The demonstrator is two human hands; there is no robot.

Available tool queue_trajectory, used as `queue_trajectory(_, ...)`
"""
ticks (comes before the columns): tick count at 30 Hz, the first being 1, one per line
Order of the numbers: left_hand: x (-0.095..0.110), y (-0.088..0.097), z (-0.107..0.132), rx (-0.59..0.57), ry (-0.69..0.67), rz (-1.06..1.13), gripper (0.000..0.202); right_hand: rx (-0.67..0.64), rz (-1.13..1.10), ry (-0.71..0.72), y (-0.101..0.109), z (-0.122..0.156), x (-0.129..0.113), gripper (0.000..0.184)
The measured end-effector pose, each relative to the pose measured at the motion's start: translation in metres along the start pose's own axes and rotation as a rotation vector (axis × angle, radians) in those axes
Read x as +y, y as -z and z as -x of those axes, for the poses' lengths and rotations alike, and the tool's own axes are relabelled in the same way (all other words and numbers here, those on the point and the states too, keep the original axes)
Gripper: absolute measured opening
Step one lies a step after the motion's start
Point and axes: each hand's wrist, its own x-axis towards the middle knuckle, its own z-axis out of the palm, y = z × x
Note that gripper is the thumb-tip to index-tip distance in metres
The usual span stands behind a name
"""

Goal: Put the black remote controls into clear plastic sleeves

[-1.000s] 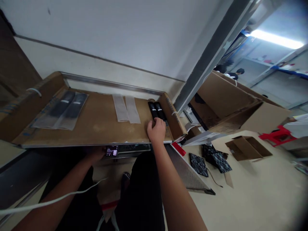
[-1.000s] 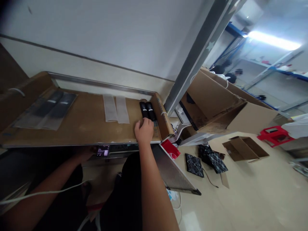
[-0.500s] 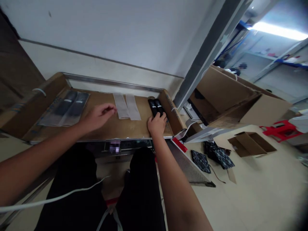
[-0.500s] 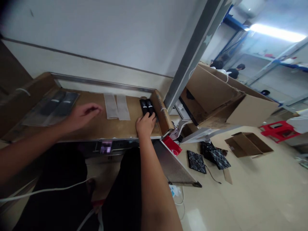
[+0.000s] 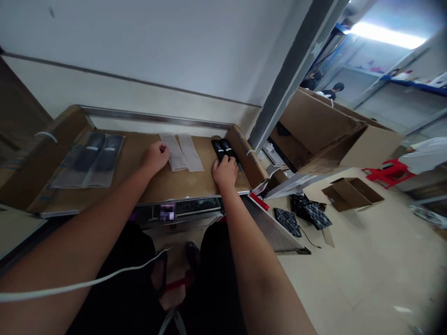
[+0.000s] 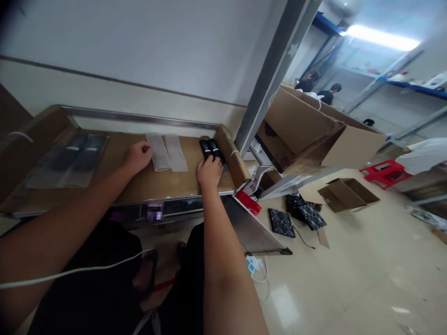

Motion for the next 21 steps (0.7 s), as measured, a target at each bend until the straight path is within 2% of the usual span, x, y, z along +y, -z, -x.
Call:
queue_trajectory(4,0.004,0.001,-0.007,-0.035,0.042,-0.052,0.02,0.03,0.012,-0.066,-0.004,-0.005,-0.008,0.037)
queue_trajectory(11,0.007,0.001,-0.01,-0.105,0.014,-0.137,0.022,-0.035,-0.009,-0.169,-0.003,-0.01,-0.014,0.041)
queue_trajectory(16,0.005,-0.003,-0.013,-0.086,0.043,-0.157,0.027,-0.042,-0.05,-0.2,-0.002,-0.013,-0.013,0.05)
queue_trajectory(21,0.006,-0.006,-0.012,-0.095,0.036,-0.216,0.027,-0.092,-0.085,-0.173,-0.002,-0.016,-0.011,0.038)
